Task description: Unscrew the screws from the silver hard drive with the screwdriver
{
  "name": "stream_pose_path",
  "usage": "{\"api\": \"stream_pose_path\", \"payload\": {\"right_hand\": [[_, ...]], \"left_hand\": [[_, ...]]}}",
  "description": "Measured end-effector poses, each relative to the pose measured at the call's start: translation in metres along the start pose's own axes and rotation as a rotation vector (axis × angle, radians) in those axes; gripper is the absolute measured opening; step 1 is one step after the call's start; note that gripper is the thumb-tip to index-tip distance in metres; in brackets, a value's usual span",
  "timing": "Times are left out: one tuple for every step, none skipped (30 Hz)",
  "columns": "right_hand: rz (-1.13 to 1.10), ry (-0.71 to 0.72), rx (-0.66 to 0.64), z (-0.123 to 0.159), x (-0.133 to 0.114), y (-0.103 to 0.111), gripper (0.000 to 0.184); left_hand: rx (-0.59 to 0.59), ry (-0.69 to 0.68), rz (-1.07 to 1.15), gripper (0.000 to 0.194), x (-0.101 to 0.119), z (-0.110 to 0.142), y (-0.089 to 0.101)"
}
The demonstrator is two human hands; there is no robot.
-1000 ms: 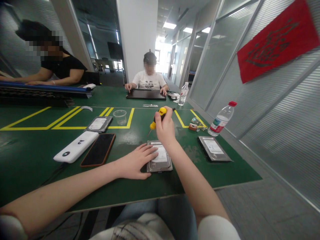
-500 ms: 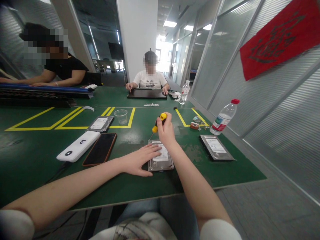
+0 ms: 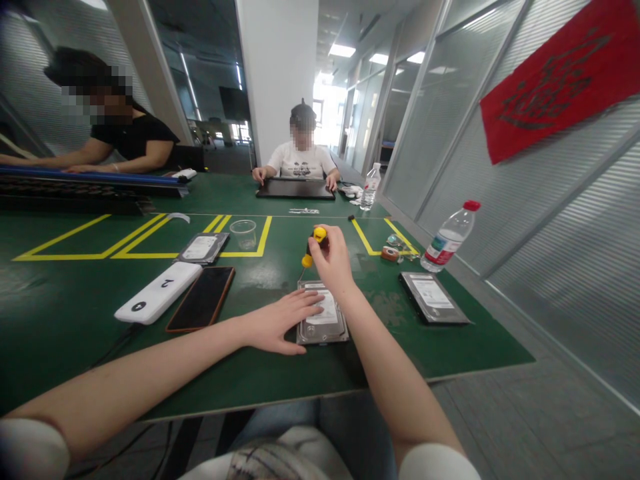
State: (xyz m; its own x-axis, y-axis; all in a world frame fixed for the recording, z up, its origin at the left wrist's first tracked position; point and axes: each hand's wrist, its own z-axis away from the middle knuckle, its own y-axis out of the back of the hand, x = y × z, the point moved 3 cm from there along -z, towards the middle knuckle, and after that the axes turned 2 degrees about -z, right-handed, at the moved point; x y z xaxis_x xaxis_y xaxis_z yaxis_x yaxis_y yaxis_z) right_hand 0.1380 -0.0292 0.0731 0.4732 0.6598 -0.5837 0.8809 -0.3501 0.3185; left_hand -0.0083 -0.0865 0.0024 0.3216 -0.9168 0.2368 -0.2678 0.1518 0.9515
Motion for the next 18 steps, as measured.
{"api": "stream_pose_path", "payload": {"right_hand": [[0.008, 0.006, 0.003, -0.001, -0.001, 0.001, 0.032], [0.011, 0.010, 0.002, -0.002, -0.001, 0.002, 0.034], [0.011, 0.012, -0.002, -0.002, 0.000, 0.003, 0.037], [0.008, 0.018, -0.011, -0.002, 0.000, 0.003, 0.038], [0.005, 0.028, -0.024, -0.002, 0.001, 0.004, 0.038], [0.003, 0.040, -0.040, -0.002, 0.001, 0.004, 0.037], [0.004, 0.054, -0.057, -0.002, 0.000, 0.004, 0.037], [0.007, 0.068, -0.075, -0.002, -0.001, 0.004, 0.037], [0.011, 0.081, -0.094, -0.002, -0.003, 0.004, 0.038], [0.015, 0.091, -0.116, -0.002, -0.005, 0.004, 0.039], [0.020, 0.100, -0.139, -0.002, -0.007, 0.003, 0.041], [0.025, 0.108, -0.161, -0.002, -0.010, 0.003, 0.041], [0.031, 0.114, -0.178, -0.002, -0.012, 0.003, 0.042], [0.038, 0.120, -0.189, -0.002, -0.014, 0.003, 0.042], [0.046, 0.128, -0.194, -0.002, -0.015, 0.002, 0.042], [0.055, 0.140, -0.197, -0.002, -0.017, 0.002, 0.041], [0.063, 0.154, -0.201, -0.002, -0.017, 0.001, 0.041], [0.070, 0.167, -0.208, -0.001, -0.017, 0.000, 0.041]], "left_hand": [[0.001, -0.001, 0.000, 0.082, 0.000, 0.000, 0.000], [0.002, 0.000, -0.001, 0.081, 0.000, 0.000, 0.000], [0.003, 0.003, -0.002, 0.081, 0.000, 0.000, 0.000], [0.004, 0.006, -0.003, 0.081, 0.000, 0.000, 0.000], [0.004, 0.010, -0.002, 0.081, 0.000, 0.001, 0.000], [0.004, 0.012, 0.001, 0.081, 0.000, 0.001, 0.000], [0.004, 0.012, 0.005, 0.081, 0.000, 0.001, 0.000], [0.004, 0.012, 0.008, 0.081, 0.000, 0.001, 0.000], [0.005, 0.011, 0.009, 0.081, 0.000, 0.001, -0.001], [0.005, 0.010, 0.008, 0.080, 0.000, 0.001, -0.001], [0.005, 0.009, 0.004, 0.080, 0.000, 0.001, -0.001], [0.004, 0.009, 0.000, 0.080, 0.000, 0.001, -0.001], [0.003, 0.009, -0.004, 0.081, 0.000, 0.001, -0.002], [0.003, 0.009, -0.007, 0.081, 0.000, 0.001, -0.002], [0.002, 0.009, -0.008, 0.081, -0.001, 0.001, -0.002], [0.001, 0.010, -0.009, 0.082, -0.001, 0.001, -0.002], [0.001, 0.012, -0.009, 0.082, -0.001, 0.001, -0.002], [-0.001, 0.014, -0.011, 0.082, -0.001, 0.001, -0.002]]}}
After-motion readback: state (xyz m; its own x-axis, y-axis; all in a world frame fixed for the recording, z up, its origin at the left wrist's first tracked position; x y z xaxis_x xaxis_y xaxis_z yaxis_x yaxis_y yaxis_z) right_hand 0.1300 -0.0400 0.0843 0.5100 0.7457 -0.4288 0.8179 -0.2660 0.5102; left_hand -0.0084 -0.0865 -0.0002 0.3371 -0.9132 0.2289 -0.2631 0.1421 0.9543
